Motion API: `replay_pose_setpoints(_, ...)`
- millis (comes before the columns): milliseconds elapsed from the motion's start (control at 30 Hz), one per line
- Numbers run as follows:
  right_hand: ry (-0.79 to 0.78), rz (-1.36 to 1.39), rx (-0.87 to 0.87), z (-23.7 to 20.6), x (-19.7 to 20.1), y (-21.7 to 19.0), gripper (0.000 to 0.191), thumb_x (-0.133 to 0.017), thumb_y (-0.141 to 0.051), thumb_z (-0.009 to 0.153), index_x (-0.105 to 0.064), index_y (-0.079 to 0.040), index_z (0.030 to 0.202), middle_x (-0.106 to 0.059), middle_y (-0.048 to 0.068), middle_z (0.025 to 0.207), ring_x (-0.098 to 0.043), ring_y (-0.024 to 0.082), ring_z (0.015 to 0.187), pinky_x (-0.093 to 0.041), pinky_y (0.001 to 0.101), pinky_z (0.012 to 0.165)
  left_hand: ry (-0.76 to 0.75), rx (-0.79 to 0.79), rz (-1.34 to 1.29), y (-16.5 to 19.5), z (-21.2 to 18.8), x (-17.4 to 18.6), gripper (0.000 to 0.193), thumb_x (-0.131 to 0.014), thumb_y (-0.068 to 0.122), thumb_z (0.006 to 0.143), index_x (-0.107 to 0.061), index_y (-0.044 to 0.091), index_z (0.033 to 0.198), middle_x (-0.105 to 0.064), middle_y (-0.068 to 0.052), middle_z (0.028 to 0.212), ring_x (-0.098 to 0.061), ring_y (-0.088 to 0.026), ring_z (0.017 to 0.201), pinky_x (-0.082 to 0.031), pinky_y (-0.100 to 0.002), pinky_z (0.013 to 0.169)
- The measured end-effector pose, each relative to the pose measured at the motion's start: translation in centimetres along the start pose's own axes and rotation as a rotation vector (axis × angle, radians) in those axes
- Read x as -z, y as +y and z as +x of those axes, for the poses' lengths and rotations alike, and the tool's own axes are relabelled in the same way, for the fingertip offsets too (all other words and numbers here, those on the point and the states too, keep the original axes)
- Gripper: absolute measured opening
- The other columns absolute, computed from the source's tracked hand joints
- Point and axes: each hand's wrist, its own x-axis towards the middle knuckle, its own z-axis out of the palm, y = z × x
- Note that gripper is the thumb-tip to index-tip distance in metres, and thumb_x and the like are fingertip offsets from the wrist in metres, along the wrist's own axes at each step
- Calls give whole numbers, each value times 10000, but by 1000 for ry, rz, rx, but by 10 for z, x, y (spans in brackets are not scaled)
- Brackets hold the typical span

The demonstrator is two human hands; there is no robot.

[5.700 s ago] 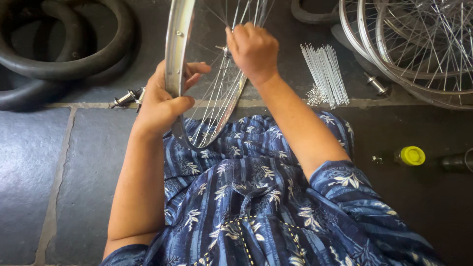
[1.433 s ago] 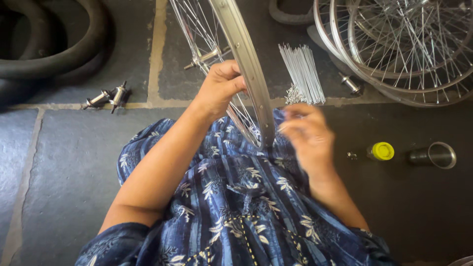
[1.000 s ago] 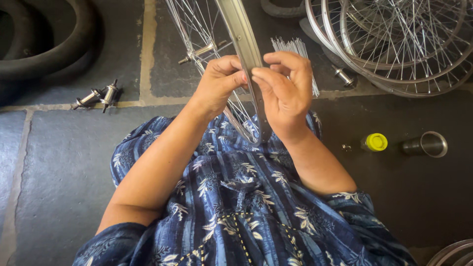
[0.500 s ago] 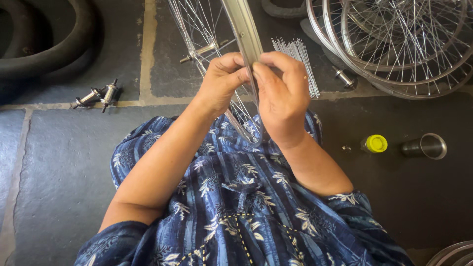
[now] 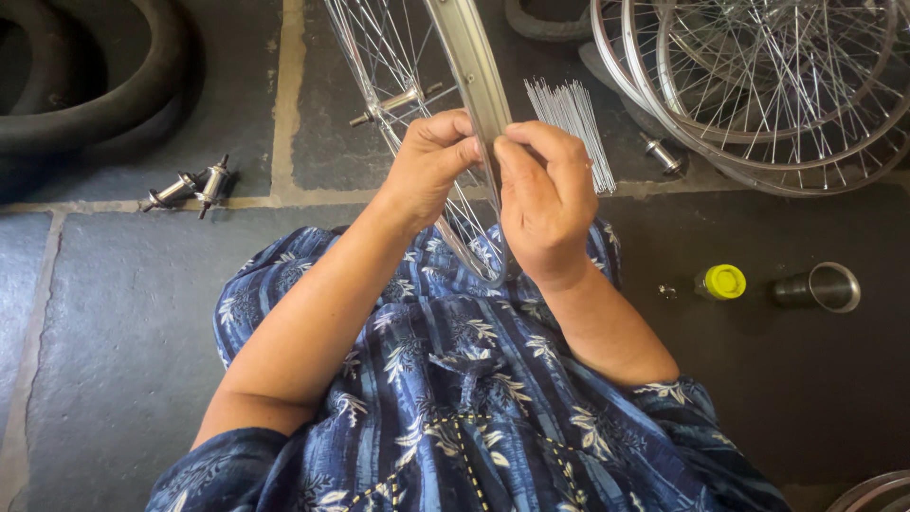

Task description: The person sits on the floor and laces spokes into a bicycle wheel rim, threading each spoke through the rim eyelets and twisting on spoke nipples. They then pick up the wheel hub and begin threading spokes through the hub flange holes, holding the hub in one hand while inserting spokes one at a time.

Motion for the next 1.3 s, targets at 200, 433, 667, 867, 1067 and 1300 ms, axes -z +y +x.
replay_pose_setpoints(200,-95,-27,122,0,8,-1,261,-755,118,932,-703,24,1170,-629,125,1228,-651,332,1160,-551,416,1013,-60,49,-12,10,-1,5,209,-788,174,956,-743,43,1111,-733,-26,1039,-669,-115,941,-544,-282,876)
replay_pose_setpoints(433,-58,-95,83,-7,6,0,266,-749,61,943,-731,-28,1193,-574,132,1337,-554,361,1275,-482,455,1105,-92,4,13,7,0,1,246,-754,206,1009,-705,48,1191,-718,-10,1132,-653,-118,1066,-532,-307,985)
replay_pose_setpoints(667,-30,-105,67,-16,1,2,301,-718,74,950,-735,-45,1226,-553,144,1369,-535,362,1289,-459,460,1121,-96,-21,164,2,-1,-6,314,-595,315,1112,-687,36,1223,-706,-4,1125,-625,-95,1083,-515,-289,1007)
replay_pose_setpoints(867,-27,-83,59,-17,1,2,313,-707,71,948,-732,-56,1233,-553,147,1377,-537,368,1296,-456,466,1130,-155,-15,43,9,-1,0,303,-702,231,1031,-633,37,1253,-680,-2,1170,-607,-107,1098,-493,-299,1013)
replay_pose_setpoints(1067,-28,-66,47,-17,-1,3,332,-693,77,933,-734,-51,1236,-562,153,1375,-543,364,1297,-459,467,1131,-99,15,97,6,-3,-3,313,-661,300,1073,-696,41,1247,-714,-1,1138,-631,-92,1084,-518,-284,1004)
replay_pose_setpoints(1300,-32,-49,21,-20,-2,3,330,-676,82,934,-738,-48,1231,-570,151,1365,-555,352,1290,-457,471,1130,-206,-8,76,15,-1,0,355,-718,297,1018,-639,41,1251,-688,2,1177,-616,-111,1122,-500,-305,1036)
